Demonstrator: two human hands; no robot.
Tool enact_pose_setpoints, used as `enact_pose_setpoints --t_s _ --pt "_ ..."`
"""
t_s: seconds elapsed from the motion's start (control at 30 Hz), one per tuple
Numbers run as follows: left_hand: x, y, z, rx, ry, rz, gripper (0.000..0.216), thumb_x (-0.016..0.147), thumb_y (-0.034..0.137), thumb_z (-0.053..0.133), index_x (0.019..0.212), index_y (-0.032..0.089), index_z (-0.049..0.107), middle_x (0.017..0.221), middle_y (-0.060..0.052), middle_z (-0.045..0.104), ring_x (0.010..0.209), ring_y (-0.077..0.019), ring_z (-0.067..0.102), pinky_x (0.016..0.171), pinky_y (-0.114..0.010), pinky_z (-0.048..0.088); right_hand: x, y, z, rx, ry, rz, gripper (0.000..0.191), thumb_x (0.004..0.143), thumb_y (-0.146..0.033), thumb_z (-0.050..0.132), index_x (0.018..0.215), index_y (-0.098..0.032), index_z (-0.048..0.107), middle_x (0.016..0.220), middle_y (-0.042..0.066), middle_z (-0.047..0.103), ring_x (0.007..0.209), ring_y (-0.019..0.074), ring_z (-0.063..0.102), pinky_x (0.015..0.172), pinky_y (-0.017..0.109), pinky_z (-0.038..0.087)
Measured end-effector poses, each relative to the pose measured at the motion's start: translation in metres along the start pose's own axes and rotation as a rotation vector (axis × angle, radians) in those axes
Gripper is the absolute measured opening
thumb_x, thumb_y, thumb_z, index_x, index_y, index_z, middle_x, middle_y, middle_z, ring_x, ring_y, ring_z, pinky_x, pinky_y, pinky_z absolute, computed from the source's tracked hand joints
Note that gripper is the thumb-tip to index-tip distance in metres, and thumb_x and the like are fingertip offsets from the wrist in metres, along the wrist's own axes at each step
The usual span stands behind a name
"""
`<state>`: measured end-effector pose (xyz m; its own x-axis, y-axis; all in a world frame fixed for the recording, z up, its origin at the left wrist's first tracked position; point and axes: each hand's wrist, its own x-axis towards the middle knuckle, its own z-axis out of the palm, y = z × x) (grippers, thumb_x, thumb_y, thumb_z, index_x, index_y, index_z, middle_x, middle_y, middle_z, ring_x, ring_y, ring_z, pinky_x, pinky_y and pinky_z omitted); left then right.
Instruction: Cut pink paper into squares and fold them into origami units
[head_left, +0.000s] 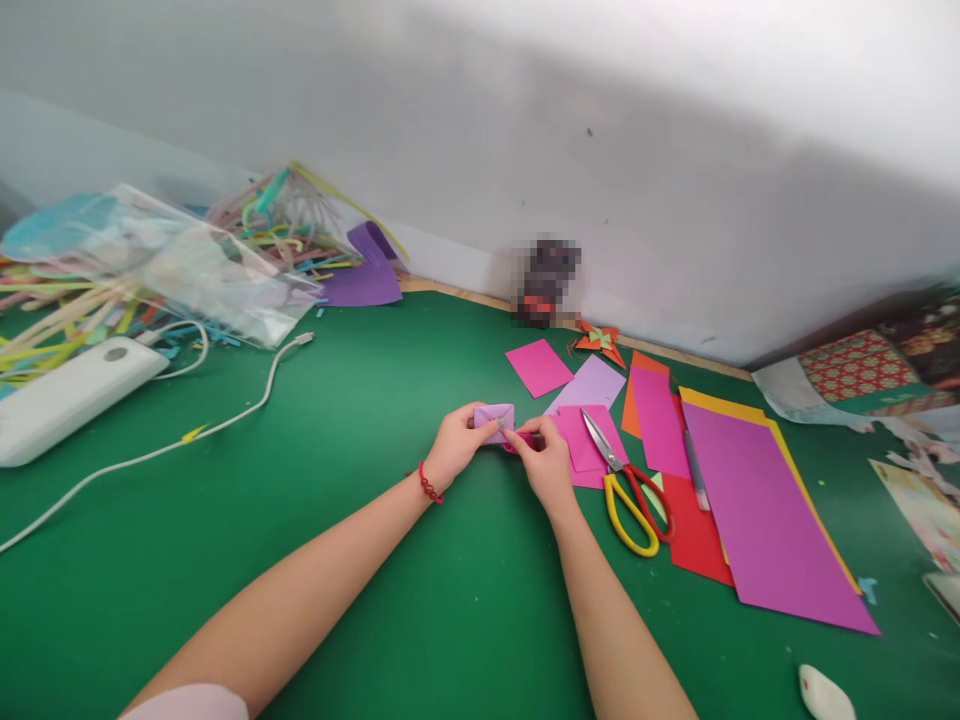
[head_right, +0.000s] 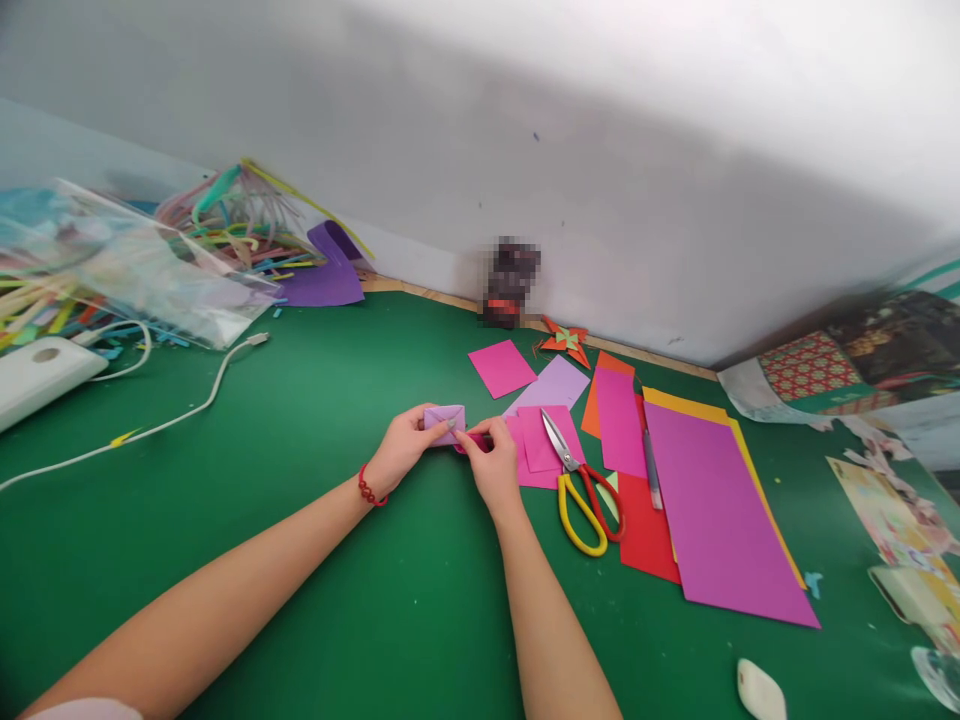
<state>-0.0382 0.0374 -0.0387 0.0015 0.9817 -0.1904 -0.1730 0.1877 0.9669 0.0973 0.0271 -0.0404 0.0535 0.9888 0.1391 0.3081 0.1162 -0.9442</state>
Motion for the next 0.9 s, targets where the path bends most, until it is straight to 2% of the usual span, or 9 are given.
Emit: enact_pose_setpoints --t_s 0.1,0.2,0.27,0.37,0.5,0.6,0.7,0.8,0.9 --pt "0.000 0.002 0.000 -0.007 -0.016 -0.011 0.020 0.061 0.023 0.064 0.078 0.013 0.063 0.074 -0.003 0.067 0.068 -0.0142 0.059 0.069 -0.027 0.046 -0.002 -0.001 0.002 -0.027 -0.004 -0.029 0.020 0.070 -0.029 0.064 0.062 -0.019 0.049 0.065 -0.002 0.050 0.063 0.0146 0.050 0.060 0.028 0.041" --pt "0.000 0.001 0.000 -0.019 -0.008 -0.009 0.022 0.061 0.025 0.066 0.080 0.013 0.064 0.076 -0.004 0.068 0.071 -0.0157 0.060 0.072 -0.029 0.047 -0.001 0.002 0.004 0.062 -0.027 0.023 0.018 0.070 -0.030 0.064 0.069 -0.020 0.050 0.066 -0.003 0.051 0.064 0.0148 0.053 0.062 0.028 0.043" --pt "0.001 -0.001 0.000 -0.048 -0.005 -0.019 0.026 0.061 0.028 0.068 0.082 0.013 0.065 0.080 -0.005 0.069 0.075 -0.0171 0.061 0.075 -0.031 0.047 0.000 0.003 0.004 0.122 -0.001 0.053 0.023 0.066 -0.032 0.067 0.077 -0.020 0.052 0.072 -0.001 0.055 0.070 0.0161 0.055 0.065 0.029 0.045" --pt "0.002 0.000 -0.003 -0.116 -0.015 -0.041 0.033 0.060 0.032 0.070 0.085 0.011 0.066 0.086 -0.007 0.069 0.082 -0.0194 0.061 0.081 -0.034 0.046 0.001 0.001 0.002 0.100 0.002 0.085 0.025 0.067 -0.038 0.066 0.079 -0.020 0.054 0.073 0.000 0.058 0.071 0.0167 0.056 0.063 0.028 0.045" --pt "0.001 0.007 -0.008 -0.245 -0.168 -0.071 0.041 0.061 0.034 0.071 0.094 0.010 0.064 0.096 -0.010 0.067 0.093 -0.0213 0.060 0.089 -0.036 0.043 -0.001 -0.003 0.001 0.046 -0.071 0.119 0.024 0.077 -0.044 0.055 0.074 -0.019 0.057 0.056 -0.003 0.054 0.052 0.0137 0.050 0.051 0.026 0.041" --pt "0.001 0.009 -0.010 -0.252 -0.277 -0.107 0.043 0.062 0.035 0.071 0.097 0.011 0.064 0.099 -0.010 0.067 0.096 -0.0217 0.060 0.091 -0.037 0.042 -0.001 -0.003 0.000 0.098 -0.029 0.109 0.023 0.077 -0.042 0.055 0.077 -0.019 0.058 0.059 -0.002 0.058 0.050 0.0133 0.050 0.048 0.025 0.040" --pt "0.002 0.007 -0.009 -0.163 -0.232 -0.078 0.043 0.063 0.038 0.069 0.097 0.011 0.065 0.101 -0.010 0.067 0.094 -0.0220 0.060 0.091 -0.037 0.042 0.001 -0.002 -0.002 0.117 -0.001 0.065 0.020 0.075 -0.038 0.058 0.081 -0.020 0.060 0.069 0.000 0.063 0.060 0.0150 0.056 0.052 0.026 0.044" --pt "0.002 0.004 -0.008 -0.028 -0.152 -0.015 0.042 0.064 0.037 0.067 0.097 0.012 0.065 0.101 -0.009 0.067 0.095 -0.0234 0.060 0.089 -0.038 0.043 0.001 -0.002 -0.004 0.103 0.002 0.009 0.020 0.071 -0.034 0.063 0.086 -0.021 0.061 0.082 0.002 0.065 0.073 0.0171 0.060 0.064 0.029 0.048" --pt "0.001 0.005 -0.009 0.075 -0.103 0.039 0.038 0.063 0.035 0.066 0.094 0.012 0.067 0.098 -0.009 0.068 0.096 -0.0246 0.060 0.089 -0.037 0.042 0.001 -0.003 -0.004 0.110 -0.007 -0.021 0.022 0.069 -0.032 0.065 0.089 -0.022 0.062 0.084 0.002 0.065 0.081 0.0186 0.060 0.074 0.032 0.047"
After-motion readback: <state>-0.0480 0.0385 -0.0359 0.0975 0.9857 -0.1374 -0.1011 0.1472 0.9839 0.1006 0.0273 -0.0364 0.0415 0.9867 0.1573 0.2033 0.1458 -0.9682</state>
